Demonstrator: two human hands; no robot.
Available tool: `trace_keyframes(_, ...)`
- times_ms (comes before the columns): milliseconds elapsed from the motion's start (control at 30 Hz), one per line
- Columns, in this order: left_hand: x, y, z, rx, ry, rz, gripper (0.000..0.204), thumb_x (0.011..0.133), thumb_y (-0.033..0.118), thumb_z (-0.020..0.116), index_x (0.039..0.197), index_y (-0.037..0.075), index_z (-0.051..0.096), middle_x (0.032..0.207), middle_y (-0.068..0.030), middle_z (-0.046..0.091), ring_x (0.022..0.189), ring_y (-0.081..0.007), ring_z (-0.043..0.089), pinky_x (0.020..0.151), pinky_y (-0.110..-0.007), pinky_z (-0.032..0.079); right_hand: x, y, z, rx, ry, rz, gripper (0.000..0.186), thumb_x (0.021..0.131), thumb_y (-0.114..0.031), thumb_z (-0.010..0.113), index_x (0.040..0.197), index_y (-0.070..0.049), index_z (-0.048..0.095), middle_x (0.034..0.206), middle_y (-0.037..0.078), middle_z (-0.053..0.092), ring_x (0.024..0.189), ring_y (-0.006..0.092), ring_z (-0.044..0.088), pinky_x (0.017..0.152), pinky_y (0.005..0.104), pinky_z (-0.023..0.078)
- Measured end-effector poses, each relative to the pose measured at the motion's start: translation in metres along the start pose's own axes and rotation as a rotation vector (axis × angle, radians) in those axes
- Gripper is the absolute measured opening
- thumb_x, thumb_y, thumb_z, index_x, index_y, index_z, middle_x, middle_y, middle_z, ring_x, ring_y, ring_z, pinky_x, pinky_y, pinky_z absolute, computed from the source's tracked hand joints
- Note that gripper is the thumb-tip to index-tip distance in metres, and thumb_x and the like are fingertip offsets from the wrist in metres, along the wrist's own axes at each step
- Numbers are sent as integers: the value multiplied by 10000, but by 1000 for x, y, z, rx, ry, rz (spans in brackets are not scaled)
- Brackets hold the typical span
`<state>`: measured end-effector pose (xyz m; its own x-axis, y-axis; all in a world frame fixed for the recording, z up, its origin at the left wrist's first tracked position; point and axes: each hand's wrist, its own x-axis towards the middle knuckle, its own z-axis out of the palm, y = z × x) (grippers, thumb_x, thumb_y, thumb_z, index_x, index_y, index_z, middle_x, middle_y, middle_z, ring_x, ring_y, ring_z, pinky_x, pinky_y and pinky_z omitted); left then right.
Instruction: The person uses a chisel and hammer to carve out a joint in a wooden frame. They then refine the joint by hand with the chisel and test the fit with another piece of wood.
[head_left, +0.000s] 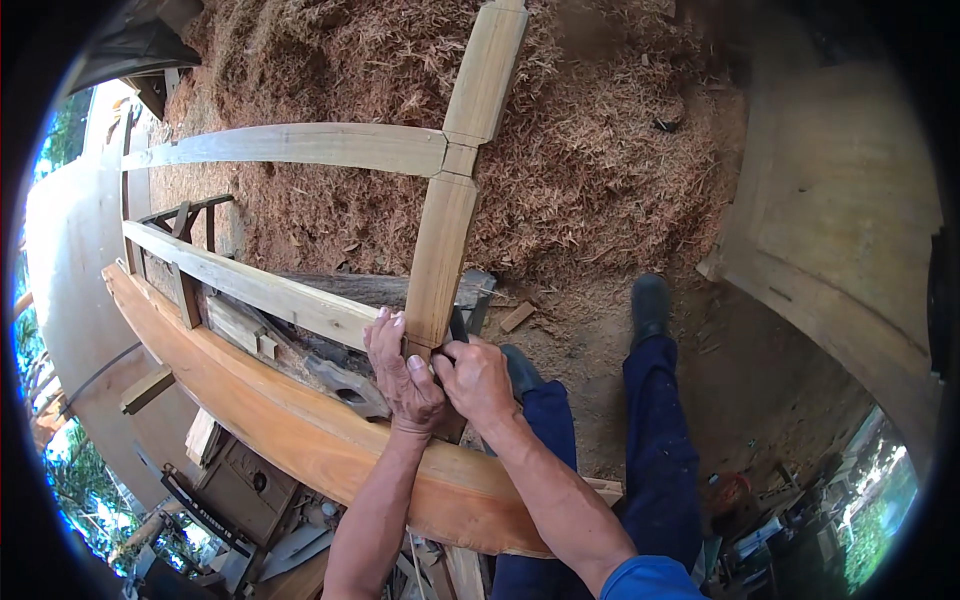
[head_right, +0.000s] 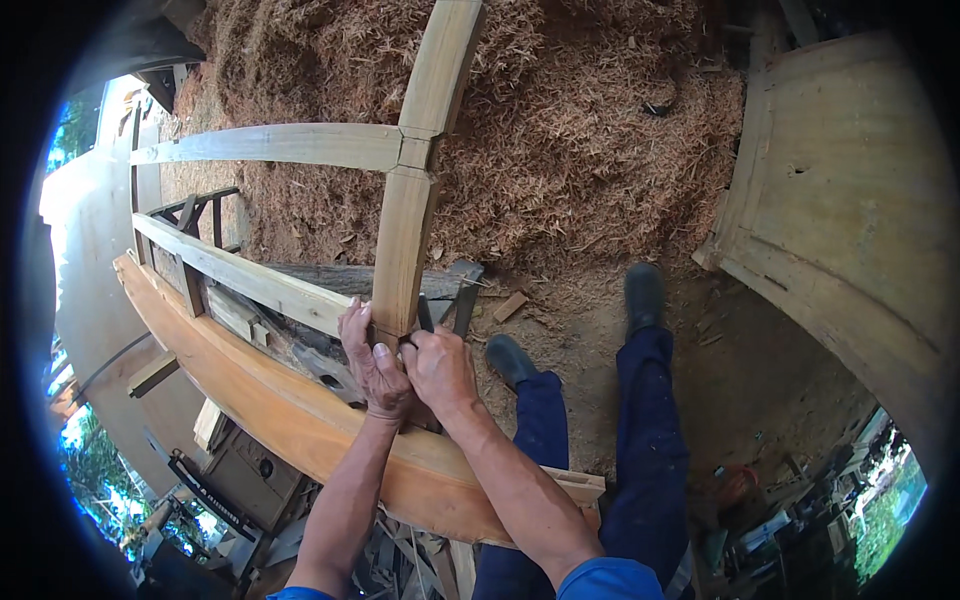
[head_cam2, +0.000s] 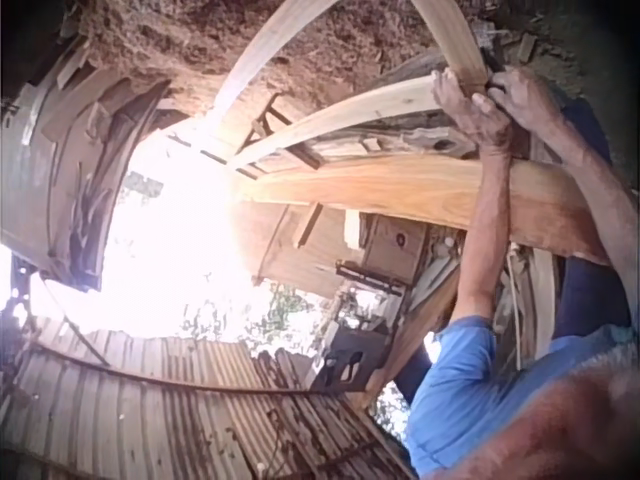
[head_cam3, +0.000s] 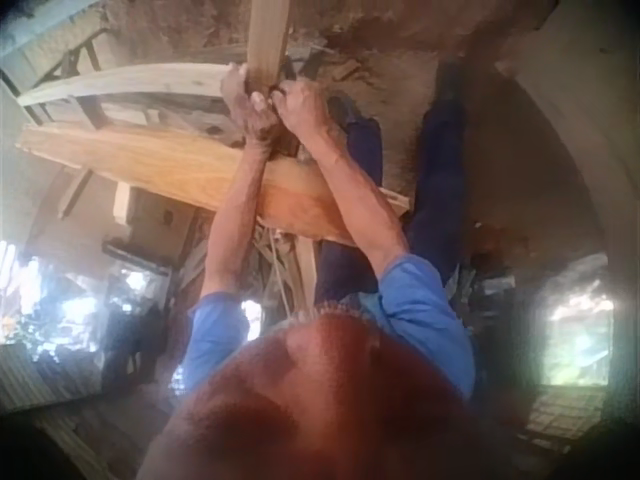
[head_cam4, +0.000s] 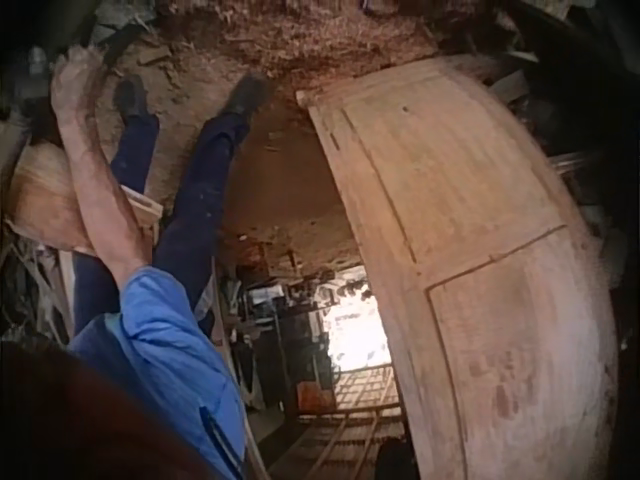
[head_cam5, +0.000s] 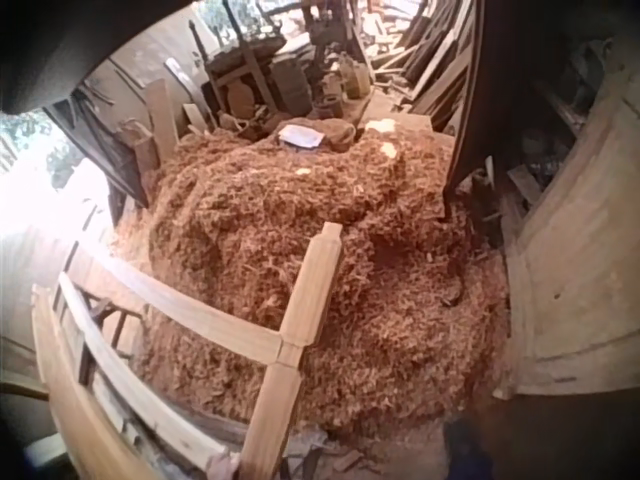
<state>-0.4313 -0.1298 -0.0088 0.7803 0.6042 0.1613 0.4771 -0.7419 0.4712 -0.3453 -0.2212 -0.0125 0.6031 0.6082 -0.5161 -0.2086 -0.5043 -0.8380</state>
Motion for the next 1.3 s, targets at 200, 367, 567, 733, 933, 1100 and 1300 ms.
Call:
trace_keyframes(200, 2, 2, -2, 20, -9, -10, 467, 988, 212, 411, 1404, 12, 479, 1356, -201, 564, 1339, -427, 505, 1183, -591, 291, 3, -6, 1, -147, 13, 13, 247, 853, -212, 669, 814, 31, 658, 823, 280, 656, 800, 471, 665, 729, 544, 534)
trace_keyframes(367, 5, 6, -4, 35, -19, -32, 468, 992, 213, 417, 1418, 24, 462, 1361, -198, 558, 1353, -419, 498, 1191, -595, 283, 5, -1, 5, -144, 13, -1, 241, 829, -206, 664, 860, 32, 675, 845, 289, 662, 817, 481, 661, 730, 542, 528)
trace_keyframes(567, 4, 6, -7, 16, -37, -76, 492, 951, 190, 473, 1417, 33, 464, 1356, -183, 551, 1373, -388, 480, 1212, -584, 264, 14, 27, -17, -122, 64, 239, 187, 815, -205, 684, 836, -20, 700, 769, 225, 683, 720, 338, 677, 701, 444, 521)
trace_keyframes(733, 1, 8, -7, -35, -39, -121, 528, 895, 168, 557, 1403, 49, 477, 1371, -171, 526, 1411, -354, 442, 1227, -553, 268, -17, 73, -95, -197, 24, 230, 155, 908, -135, 734, 933, 1, 664, 633, 16, 570, 525, 101, 531, 471, 266, 424)
trace_keyframes(933, 1, 9, -18, -125, 37, -125, 505, 919, 218, 612, 1375, 35, 496, 1389, -176, 509, 1424, -359, 413, 1228, -523, 283, -176, 36, -181, -167, -167, 480, 371, 901, 147, 442, 1195, -45, 560, 863, 118, 617, 595, 195, 635, 483, 340, 547)
trace_keyframes(1100, -34, 34, -78, -323, -28, -185, 423, 921, 206, 640, 1295, 27, 551, 1365, -198, 509, 1350, -369, 473, 1170, -499, 369, -226, -38, -161, -217, -105, 477, 795, 971, 124, 417, 1608, -279, 161, 949, 167, 628, 600, 226, 659, 494, 353, 571)
trace_keyframes(1300, -166, 88, -180, -593, -11, -232, 314, 933, 191, 653, 1202, 37, 600, 1200, -167, 618, 1088, -348, 634, 955, -443, 522, -266, -93, -111, -255, -166, 296, 437, 1033, -76, 502, 1457, -48, 401, 842, 117, 685, 547, 116, 587, 458, 246, 460)
